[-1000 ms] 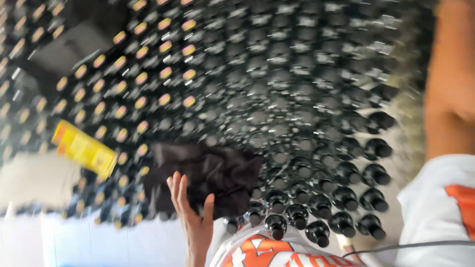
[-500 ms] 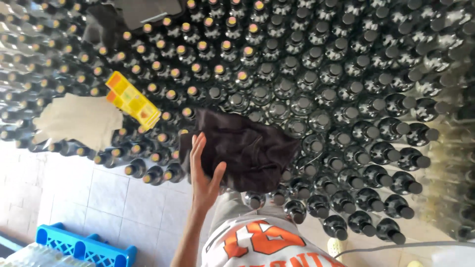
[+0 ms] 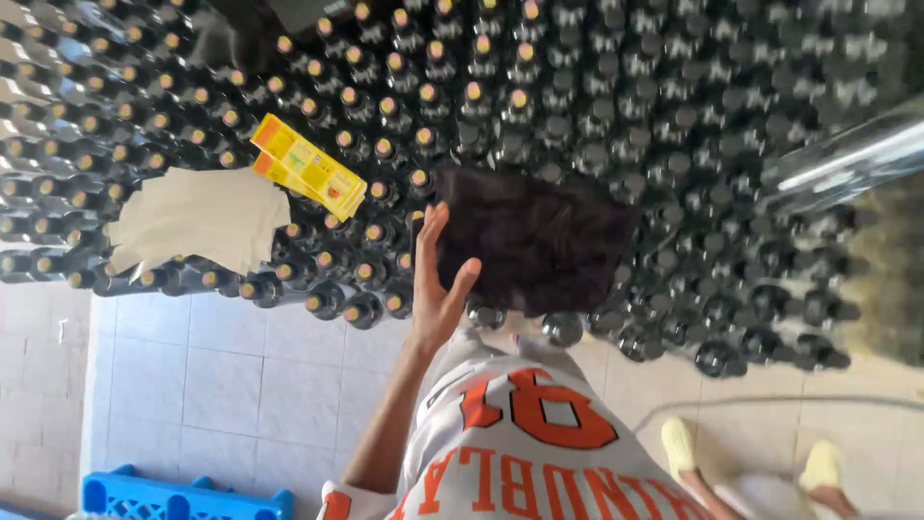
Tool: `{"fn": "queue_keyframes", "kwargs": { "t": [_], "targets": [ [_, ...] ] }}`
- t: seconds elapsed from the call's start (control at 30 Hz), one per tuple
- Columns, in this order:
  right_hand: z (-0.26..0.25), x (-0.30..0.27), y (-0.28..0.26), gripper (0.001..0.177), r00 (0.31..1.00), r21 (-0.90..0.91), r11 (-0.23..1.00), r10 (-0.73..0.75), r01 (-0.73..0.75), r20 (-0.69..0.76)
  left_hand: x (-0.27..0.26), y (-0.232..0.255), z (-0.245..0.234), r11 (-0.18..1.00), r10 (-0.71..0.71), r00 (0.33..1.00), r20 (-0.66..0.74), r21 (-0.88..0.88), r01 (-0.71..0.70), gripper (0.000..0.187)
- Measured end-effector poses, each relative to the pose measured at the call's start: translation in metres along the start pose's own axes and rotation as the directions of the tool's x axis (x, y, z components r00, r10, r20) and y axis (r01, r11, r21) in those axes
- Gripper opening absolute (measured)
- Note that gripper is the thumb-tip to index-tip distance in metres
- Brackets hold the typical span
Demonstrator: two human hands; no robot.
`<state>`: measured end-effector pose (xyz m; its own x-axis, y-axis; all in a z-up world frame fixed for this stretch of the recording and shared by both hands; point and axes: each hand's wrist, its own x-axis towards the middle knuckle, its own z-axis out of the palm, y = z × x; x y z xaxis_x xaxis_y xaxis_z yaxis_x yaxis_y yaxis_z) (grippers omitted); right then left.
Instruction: Manually peeling adhesive labels from a sheet and applying them to plastic bottles.
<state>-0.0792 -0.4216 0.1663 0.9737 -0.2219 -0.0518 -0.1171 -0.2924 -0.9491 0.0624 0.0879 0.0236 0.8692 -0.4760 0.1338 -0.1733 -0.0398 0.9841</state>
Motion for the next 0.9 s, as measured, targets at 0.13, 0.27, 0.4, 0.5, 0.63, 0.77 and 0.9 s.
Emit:
{"fn": "queue_keyframes", "kwargs": {
  "t": [0.13, 0.27, 0.4, 0.5, 0.63, 0.77, 0.9],
  "targets": [
    [0.065, -0.001, -0.011, 0.031, 0.999, 0.123, 0.992, 0.043, -0.039, -0.03, -0.005, 0.017, -0.022, 0.994, -0.019, 1.0, 0.019, -0.106, 0.021, 0.07],
    [0.134, 0.025, -0.008, 0.029, 0.995, 0.211, 0.975, 0.08, -0.066, -0.058, -0.009, 0.03, -0.037, 0.979, -0.058, 0.997, 0.043, -0.193, 0.065, 0.067],
    [0.207, 0.069, 0.009, 0.033, 0.964, 0.398, 0.879, 0.259, -0.262, 0.063, -0.019, 0.03, -0.05, 0.967, -0.093, 0.991, 0.096, -0.228, 0.112, 0.07],
    [0.243, 0.092, 0.02, 0.029, 0.931, 0.416, 0.834, 0.348, -0.363, 0.114, -0.022, 0.031, -0.058, 0.966, -0.103, 0.987, 0.124, -0.225, 0.129, 0.069],
    [0.276, 0.105, 0.022, 0.027, 0.885, 0.359, 0.809, 0.428, -0.466, 0.183, -0.031, 0.02, -0.07, 0.958, -0.111, 0.986, 0.122, -0.252, 0.139, 0.067],
    [0.288, 0.11, 0.041, 0.024, 0.873, 0.355, 0.798, 0.442, -0.488, 0.207, -0.029, 0.017, -0.079, 0.953, -0.134, 0.981, 0.142, -0.254, 0.167, 0.067],
    [0.292, 0.108, 0.002, 0.037, 0.853, 0.253, 0.815, 0.482, -0.521, 0.203, -0.023, 0.017, -0.08, 0.957, -0.125, 0.98, 0.158, -0.24, 0.161, 0.061]
  ]
}}
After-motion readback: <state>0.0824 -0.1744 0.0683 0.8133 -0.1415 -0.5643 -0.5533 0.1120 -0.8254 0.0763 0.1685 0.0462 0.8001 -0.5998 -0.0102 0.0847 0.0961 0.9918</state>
